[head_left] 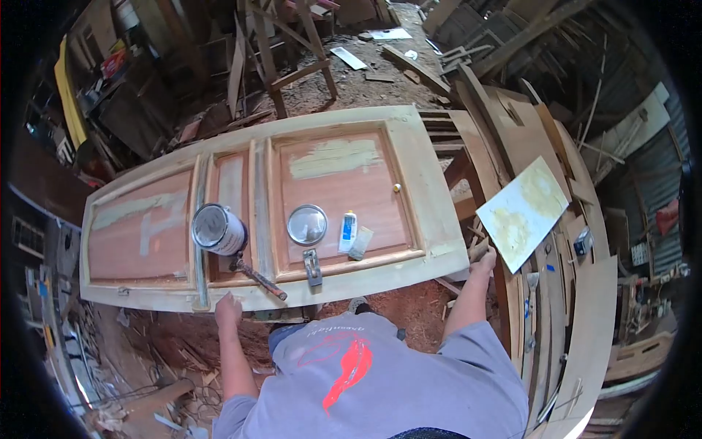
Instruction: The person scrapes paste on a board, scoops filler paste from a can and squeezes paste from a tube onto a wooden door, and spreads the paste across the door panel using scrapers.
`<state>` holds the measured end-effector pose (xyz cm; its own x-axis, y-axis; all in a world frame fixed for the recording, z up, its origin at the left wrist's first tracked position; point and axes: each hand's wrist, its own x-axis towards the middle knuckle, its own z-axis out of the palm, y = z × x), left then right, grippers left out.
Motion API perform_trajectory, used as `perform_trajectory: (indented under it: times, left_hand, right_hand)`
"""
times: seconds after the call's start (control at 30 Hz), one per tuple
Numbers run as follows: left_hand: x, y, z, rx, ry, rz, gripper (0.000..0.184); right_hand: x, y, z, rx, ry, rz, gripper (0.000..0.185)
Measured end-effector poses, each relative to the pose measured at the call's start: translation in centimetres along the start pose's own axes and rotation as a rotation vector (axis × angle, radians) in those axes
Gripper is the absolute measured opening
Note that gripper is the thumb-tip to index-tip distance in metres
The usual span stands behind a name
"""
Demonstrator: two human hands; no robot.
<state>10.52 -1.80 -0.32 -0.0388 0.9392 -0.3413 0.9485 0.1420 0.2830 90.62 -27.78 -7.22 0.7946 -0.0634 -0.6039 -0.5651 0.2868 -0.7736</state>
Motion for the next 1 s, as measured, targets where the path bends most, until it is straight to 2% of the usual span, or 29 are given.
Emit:
perform_trajectory:
  times: [0.07,0.17,0.27,0.3,0.37,0.43,0.47,0.53,0.57,0.67,0.7,0.73,0.8,0.87,0.9,0.93,1.0]
  left_hand:
    - [-0.9,2.2,-0.4,-0.055,0.105,-0.014,0.041]
    - [0.1,3.2,0.2,-0.042,0.122,-0.009,0.033]
    - [0.9,3.5,0.9,-0.154,0.062,-0.001,0.032]
    - [0.8,4.1,0.7,-0.147,0.065,0.018,0.033]
    - [0.3,6.4,-0.2,-0.135,0.068,0.059,0.035]
    - [0.1,6.8,0.6,-0.206,0.22,0.229,0.032]
    - [0.1,7.0,0.9,-0.241,0.295,0.316,0.031]
    - [-0.9,9.2,-0.5,-0.31,0.147,0.242,0.027]
    - [-1.4,10.3,-0.9,-0.343,0.076,0.204,0.025]
    - [-1.6,11.7,0.0,-0.488,-0.05,0.242,0.021]
    - [-2.0,12.7,0.0,-0.449,0.003,0.296,0.022]
    - [-2.6,14.2,-0.6,-0.45,-0.076,0.27,0.022]
    - [-3.4,17.1,-2.2,-0.441,-0.233,0.213,0.022]
    - [-2.7,18.1,-1.0,-0.538,-0.151,0.469,0.024]
    - [-3.0,19.5,-1.9,-0.53,-0.168,0.532,0.025]
    - [-3.5,20.9,-2.9,-0.523,-0.185,0.596,0.025]
    - [-5.6,26.6,-9.7,-0.395,-0.331,0.588,0.023]
  right_hand:
    - [-0.7,-0.7,-0.1,0.094,-0.056,0.015,0.042]
    - [-0.4,-1.6,-1.0,0.181,-0.131,-0.09,0.04]
    - [0.9,-2.9,-3.1,0.178,-0.162,-0.047,0.043]
    - [-0.1,-3.5,-2.2,0.32,-0.209,-0.08,0.045]
    - [-0.1,-4.8,-1.7,0.373,-0.43,-0.047,0.044]
    - [0.1,-5.8,-1.2,0.431,-0.602,-0.038,0.045]
    - [0.3,-6.7,-0.6,0.374,-0.638,0.009,0.038]
    - [1.2,-7.6,0.2,0.007,-0.421,0.012,0.031]
    - [-2.7,-8.7,2.4,0.092,-0.318,-0.042,0.033]
    - [-6.4,-9.4,3.1,0.091,-0.403,-0.184,0.032]
    - [-9.6,-9.8,3.7,0.13,-0.476,-0.193,0.026]
    - [-9.7,-9.0,3.4,0.17,-0.535,-0.219,0.018]
    - [-13.8,-8.4,3.5,0.168,-0.62,-0.258,0.016]
    - [-17.7,-7.8,3.7,0.122,-0.629,-0.272,0.016]
    - [-19.6,-7.5,3.8,0.101,-0.666,-0.277,0.014]
    - [-22.1,-7.5,3.9,0.128,-0.803,-0.279,0.013]
    - [-27.3,-6.6,4.7,0.221,-0.937,-0.27,0.013]
